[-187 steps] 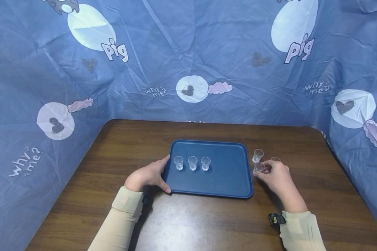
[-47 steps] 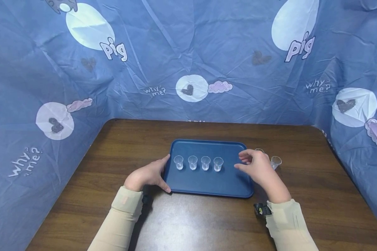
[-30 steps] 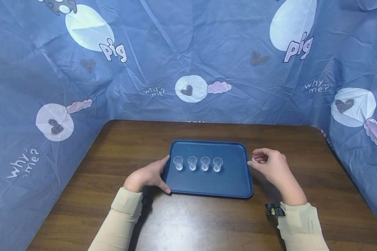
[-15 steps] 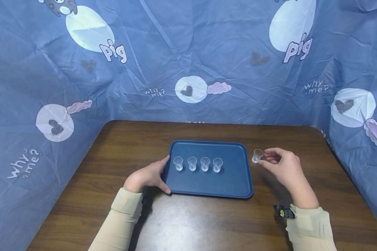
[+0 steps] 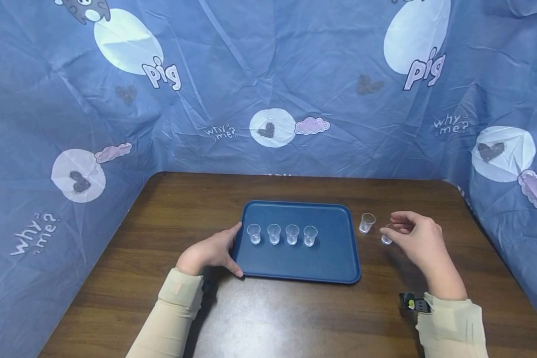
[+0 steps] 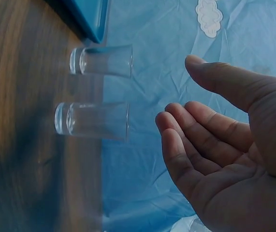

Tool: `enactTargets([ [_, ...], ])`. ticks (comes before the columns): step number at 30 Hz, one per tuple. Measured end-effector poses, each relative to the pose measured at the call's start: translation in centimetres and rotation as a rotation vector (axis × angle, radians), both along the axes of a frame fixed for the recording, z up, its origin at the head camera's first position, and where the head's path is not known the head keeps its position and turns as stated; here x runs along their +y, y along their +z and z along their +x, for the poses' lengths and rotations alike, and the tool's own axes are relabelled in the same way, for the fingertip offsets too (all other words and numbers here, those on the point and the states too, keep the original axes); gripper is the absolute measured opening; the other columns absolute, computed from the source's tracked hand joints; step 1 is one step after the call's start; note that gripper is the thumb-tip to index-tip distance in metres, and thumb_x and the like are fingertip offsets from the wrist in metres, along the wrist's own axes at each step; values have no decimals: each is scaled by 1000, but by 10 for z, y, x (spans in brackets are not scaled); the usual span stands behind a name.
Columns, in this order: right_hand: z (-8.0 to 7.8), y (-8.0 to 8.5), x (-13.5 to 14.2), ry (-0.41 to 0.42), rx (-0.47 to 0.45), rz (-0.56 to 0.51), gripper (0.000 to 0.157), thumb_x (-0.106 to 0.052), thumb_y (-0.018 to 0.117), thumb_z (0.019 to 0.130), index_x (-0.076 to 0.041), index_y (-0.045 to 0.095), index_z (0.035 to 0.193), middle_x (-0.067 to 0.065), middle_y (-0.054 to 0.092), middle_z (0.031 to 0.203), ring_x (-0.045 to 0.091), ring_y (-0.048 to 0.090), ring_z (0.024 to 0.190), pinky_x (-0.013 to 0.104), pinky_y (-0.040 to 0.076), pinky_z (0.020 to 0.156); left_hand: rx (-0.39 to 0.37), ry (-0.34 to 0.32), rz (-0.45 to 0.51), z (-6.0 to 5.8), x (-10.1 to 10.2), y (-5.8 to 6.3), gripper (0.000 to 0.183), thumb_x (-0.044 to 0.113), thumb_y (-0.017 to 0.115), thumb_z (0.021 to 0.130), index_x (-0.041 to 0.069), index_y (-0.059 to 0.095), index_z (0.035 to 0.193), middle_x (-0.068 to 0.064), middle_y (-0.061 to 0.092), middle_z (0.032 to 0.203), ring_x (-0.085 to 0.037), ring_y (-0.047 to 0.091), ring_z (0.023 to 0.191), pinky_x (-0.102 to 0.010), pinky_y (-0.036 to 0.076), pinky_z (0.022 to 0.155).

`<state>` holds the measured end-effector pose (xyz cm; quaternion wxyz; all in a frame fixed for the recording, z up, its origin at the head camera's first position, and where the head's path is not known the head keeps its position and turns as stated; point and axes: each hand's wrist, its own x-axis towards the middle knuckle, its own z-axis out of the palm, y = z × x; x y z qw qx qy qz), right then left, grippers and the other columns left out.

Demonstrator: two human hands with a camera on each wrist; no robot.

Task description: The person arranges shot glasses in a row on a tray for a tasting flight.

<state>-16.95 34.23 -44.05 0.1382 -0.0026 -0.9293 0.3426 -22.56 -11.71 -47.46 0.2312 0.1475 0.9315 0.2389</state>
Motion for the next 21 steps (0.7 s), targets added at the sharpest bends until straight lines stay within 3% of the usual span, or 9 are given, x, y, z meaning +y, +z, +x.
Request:
enactTargets([
  [9, -2, -5, 14, -26, -22, 25, 47, -24, 87, 84, 8, 70, 115, 24, 73, 102, -7, 59, 77, 7, 45, 64, 0, 1, 0, 1, 0, 1, 137, 34, 101, 62, 4, 14, 163, -24, 33, 159, -36, 33, 144, -49, 32, 113],
  [18, -1, -12, 25, -39, -93, 65, 54, -28, 87, 85, 11, 67, 117, 27, 70, 106, 35, 69, 91, 12, 45, 63, -1, 0, 3, 1, 0, 2, 137, 34, 101, 62, 4, 14, 163, -24, 32, 159, -35, 33, 145, -48, 32, 114],
  [21, -3, -15, 26, -30, -127, 69, 58, -30, 86, 85, 11, 66, 119, 28, 70, 107, 42, 68, 95, 18, 47, 65, 0, -1, -3, 1, 0, 2, 137, 34, 101, 62, 4, 14, 163, -23, 32, 159, -35, 33, 145, -48, 32, 114],
])
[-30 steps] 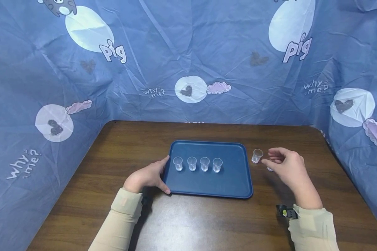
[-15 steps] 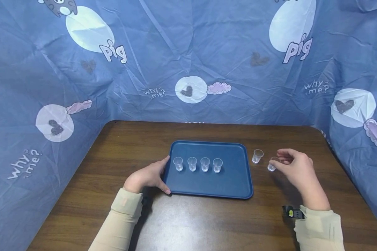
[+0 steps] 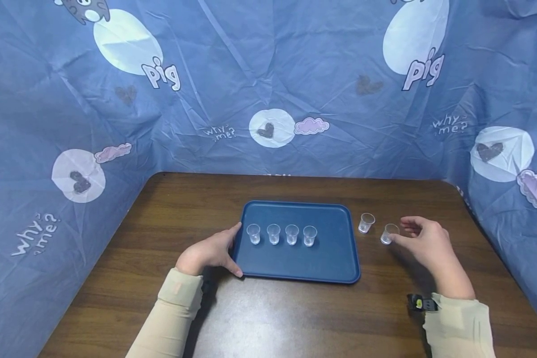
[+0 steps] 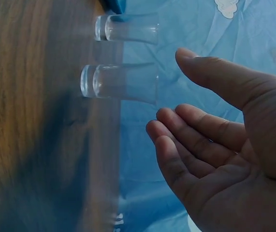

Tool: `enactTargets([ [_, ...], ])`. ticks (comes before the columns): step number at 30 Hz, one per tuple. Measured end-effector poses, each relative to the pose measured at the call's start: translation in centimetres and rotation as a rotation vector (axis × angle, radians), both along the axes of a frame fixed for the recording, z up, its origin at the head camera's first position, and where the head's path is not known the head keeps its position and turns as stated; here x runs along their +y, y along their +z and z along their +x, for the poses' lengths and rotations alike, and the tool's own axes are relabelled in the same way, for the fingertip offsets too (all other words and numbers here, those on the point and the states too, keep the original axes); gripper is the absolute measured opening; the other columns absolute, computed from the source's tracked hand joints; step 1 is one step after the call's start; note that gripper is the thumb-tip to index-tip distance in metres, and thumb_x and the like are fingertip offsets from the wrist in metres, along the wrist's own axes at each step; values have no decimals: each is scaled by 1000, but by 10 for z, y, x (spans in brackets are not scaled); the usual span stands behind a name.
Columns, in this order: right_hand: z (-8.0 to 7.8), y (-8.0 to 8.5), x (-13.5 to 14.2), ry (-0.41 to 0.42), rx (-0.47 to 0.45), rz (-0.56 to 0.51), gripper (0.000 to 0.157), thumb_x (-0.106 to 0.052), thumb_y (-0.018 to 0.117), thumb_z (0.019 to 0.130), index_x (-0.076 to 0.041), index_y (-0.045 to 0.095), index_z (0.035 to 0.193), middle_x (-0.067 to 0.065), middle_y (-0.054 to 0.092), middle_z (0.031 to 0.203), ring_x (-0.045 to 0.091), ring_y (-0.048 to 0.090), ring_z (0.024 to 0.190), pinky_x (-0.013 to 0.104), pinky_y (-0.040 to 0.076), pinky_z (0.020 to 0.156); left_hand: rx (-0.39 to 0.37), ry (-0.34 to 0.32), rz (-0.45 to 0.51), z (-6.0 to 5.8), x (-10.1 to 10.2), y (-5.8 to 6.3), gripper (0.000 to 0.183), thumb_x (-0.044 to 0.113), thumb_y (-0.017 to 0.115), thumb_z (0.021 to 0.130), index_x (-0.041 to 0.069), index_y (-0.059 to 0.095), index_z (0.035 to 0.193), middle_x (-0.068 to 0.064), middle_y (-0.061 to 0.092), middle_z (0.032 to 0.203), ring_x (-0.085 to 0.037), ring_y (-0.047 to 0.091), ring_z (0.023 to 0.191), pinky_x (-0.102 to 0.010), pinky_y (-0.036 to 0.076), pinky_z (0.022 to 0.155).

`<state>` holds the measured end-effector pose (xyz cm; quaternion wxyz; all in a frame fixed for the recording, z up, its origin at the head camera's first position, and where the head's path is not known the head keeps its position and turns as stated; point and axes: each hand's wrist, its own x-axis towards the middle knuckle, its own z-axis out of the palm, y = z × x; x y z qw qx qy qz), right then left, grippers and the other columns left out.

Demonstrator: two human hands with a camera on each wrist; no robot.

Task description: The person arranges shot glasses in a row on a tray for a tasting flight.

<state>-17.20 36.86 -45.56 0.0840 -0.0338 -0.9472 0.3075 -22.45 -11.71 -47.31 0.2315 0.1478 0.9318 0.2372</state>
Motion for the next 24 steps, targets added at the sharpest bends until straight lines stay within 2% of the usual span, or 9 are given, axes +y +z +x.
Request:
enactTargets([
  [5, -4, -6, 2, 11, -32, 7, 60, -31, 87, 84, 13, 65, 118, 28, 70, 105, 44, 68, 95, 39, 54, 72, 1, 2, -7, 0, 0, 0, 137, 34, 101, 62, 4, 14, 163, -23, 33, 159, -35, 33, 144, -48, 32, 113],
  [7, -5, -9, 3, 13, -38, 6, 59, -30, 87, 83, 13, 65, 118, 28, 71, 104, 45, 68, 95, 43, 54, 73, 1, -1, -5, 0, 0, 0, 136, 34, 101, 62, 4, 15, 163, -24, 33, 158, -36, 34, 144, -48, 33, 113],
  [15, -10, -17, 5, 37, -77, 2, 56, -26, 86, 84, 16, 65, 115, 27, 71, 100, 43, 69, 94, 40, 54, 71, 1, -6, 0, -1, 0, 1, 136, 33, 101, 62, 4, 14, 163, -24, 32, 159, -36, 33, 144, -48, 32, 113],
  [24, -13, -22, 3, 29, -117, 13, 51, -26, 84, 86, 14, 67, 111, 20, 72, 93, 37, 68, 88, 44, 52, 71, 2, -6, 7, 0, 0, 1, 137, 35, 101, 62, 3, 15, 163, -23, 32, 159, -35, 33, 144, -48, 32, 113],
])
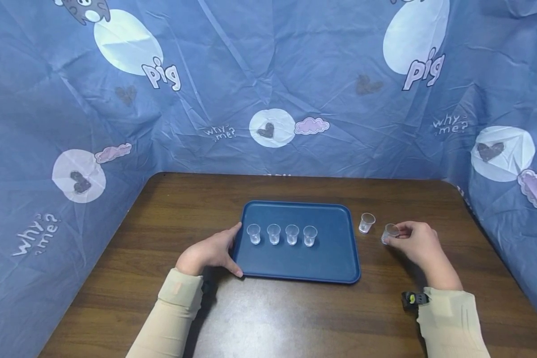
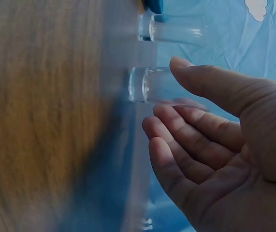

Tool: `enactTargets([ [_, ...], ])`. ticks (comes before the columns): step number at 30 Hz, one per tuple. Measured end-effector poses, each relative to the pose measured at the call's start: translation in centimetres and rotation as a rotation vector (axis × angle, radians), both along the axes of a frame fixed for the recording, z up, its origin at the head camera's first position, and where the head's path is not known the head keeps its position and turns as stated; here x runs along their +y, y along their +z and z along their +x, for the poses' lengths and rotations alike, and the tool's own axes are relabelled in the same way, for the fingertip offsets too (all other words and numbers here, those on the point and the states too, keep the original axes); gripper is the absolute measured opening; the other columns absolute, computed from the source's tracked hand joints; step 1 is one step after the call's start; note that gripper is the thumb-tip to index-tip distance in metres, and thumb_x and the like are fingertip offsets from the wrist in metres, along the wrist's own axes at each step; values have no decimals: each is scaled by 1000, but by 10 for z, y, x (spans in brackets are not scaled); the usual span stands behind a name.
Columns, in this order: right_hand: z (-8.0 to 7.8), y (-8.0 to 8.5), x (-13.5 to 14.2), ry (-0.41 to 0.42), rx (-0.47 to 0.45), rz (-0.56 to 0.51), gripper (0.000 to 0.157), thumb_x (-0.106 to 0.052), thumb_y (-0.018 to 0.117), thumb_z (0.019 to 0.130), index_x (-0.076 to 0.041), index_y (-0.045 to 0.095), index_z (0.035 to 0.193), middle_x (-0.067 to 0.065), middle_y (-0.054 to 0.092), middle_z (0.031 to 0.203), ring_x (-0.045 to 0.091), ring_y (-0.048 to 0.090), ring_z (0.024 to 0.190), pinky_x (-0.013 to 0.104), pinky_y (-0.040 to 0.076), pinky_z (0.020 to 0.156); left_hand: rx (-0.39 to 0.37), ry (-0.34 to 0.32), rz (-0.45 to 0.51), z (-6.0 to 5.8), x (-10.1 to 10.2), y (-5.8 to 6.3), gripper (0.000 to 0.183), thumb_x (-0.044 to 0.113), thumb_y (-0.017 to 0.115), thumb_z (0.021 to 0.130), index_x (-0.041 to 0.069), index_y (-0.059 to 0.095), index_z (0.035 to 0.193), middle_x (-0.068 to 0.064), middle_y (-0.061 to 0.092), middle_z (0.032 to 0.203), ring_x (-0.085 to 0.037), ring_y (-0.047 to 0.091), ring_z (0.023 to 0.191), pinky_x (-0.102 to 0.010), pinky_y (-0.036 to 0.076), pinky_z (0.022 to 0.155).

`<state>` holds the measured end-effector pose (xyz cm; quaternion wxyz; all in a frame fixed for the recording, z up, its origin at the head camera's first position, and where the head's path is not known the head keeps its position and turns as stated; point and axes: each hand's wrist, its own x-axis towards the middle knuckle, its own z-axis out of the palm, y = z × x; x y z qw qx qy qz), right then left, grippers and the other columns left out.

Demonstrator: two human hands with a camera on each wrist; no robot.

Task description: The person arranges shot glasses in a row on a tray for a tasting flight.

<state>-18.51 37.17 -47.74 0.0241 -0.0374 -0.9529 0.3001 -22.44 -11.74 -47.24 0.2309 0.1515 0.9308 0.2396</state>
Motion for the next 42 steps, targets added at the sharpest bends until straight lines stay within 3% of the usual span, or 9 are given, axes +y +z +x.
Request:
enactTargets([
  [26, 4, -3, -3, -27, 65, 11, 45, -28, 87, 84, 9, 71, 102, 16, 73, 88, 31, 70, 82, 39, 52, 67, 1, 3, -6, -1, 0, -1, 137, 36, 101, 61, 4, 14, 163, -23, 32, 159, -35, 33, 145, -48, 32, 114],
  [42, 11, 16, -18, 6, 137, 0, 39, -29, 87, 84, 3, 73, 101, 10, 74, 88, 24, 69, 80, 26, 51, 61, 5, -9, 1, 0, -1, -1, 136, 36, 101, 62, 3, 15, 163, -24, 34, 158, -36, 34, 144, -48, 33, 113],
])
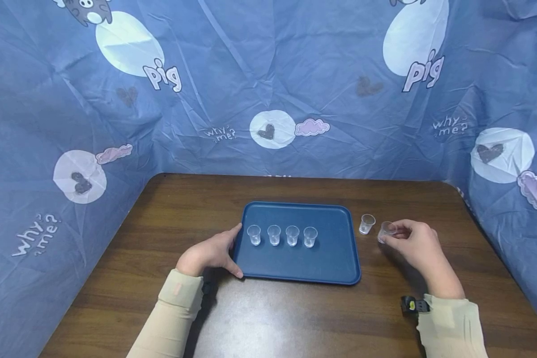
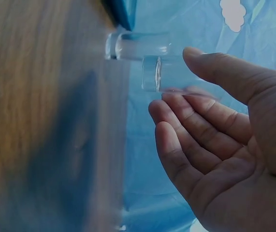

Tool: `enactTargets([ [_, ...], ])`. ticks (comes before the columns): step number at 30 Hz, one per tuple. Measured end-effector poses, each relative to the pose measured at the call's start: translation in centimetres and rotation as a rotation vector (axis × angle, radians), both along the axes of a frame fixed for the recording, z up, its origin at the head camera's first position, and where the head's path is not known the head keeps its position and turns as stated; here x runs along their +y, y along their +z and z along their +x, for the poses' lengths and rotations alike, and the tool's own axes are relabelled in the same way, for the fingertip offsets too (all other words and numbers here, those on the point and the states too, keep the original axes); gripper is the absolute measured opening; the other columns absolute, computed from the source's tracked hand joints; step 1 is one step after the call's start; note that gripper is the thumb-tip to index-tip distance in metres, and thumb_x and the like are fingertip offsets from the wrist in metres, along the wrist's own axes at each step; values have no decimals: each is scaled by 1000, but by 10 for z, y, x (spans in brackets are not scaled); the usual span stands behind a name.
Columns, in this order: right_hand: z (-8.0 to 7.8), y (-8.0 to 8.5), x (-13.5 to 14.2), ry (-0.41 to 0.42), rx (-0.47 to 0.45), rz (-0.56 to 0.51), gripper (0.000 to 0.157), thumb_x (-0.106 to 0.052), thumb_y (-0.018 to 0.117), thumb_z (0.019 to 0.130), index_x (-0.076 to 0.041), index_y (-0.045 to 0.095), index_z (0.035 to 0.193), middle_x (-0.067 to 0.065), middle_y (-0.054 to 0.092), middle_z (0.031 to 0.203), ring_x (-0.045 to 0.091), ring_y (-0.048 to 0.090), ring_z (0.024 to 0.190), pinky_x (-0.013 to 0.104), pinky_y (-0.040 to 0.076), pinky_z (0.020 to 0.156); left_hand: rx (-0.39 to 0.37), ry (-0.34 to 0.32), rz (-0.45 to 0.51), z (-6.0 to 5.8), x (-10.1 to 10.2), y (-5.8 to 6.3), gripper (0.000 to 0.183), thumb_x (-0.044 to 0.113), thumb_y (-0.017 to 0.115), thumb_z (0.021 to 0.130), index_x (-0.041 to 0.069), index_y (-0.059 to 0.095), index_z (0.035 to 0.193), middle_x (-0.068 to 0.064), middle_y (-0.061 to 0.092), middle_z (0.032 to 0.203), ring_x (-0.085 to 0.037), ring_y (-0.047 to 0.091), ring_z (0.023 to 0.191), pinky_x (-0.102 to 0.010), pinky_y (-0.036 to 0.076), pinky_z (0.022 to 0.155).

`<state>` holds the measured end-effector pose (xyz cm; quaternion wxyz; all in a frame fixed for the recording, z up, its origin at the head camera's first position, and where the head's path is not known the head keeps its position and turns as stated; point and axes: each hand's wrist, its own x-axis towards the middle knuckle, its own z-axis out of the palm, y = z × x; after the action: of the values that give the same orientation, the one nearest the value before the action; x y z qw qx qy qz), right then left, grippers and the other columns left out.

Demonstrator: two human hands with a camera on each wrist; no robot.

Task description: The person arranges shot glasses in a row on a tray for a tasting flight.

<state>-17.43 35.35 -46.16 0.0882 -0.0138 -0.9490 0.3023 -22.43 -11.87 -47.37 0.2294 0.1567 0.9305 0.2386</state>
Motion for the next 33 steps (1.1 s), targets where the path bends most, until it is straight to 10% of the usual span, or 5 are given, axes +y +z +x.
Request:
enactTargets([
  [33, -11, 7, -64, 175, -69, -81, 31, -19, 85, 85, 2, 73, 105, 6, 70, 89, 21, 65, 80, 33, 54, 64, 0, 4, -11, 0, 1, -1, 135, 36, 101, 62, 4, 16, 163, -25, 34, 158, -36, 34, 144, -48, 33, 113],
])
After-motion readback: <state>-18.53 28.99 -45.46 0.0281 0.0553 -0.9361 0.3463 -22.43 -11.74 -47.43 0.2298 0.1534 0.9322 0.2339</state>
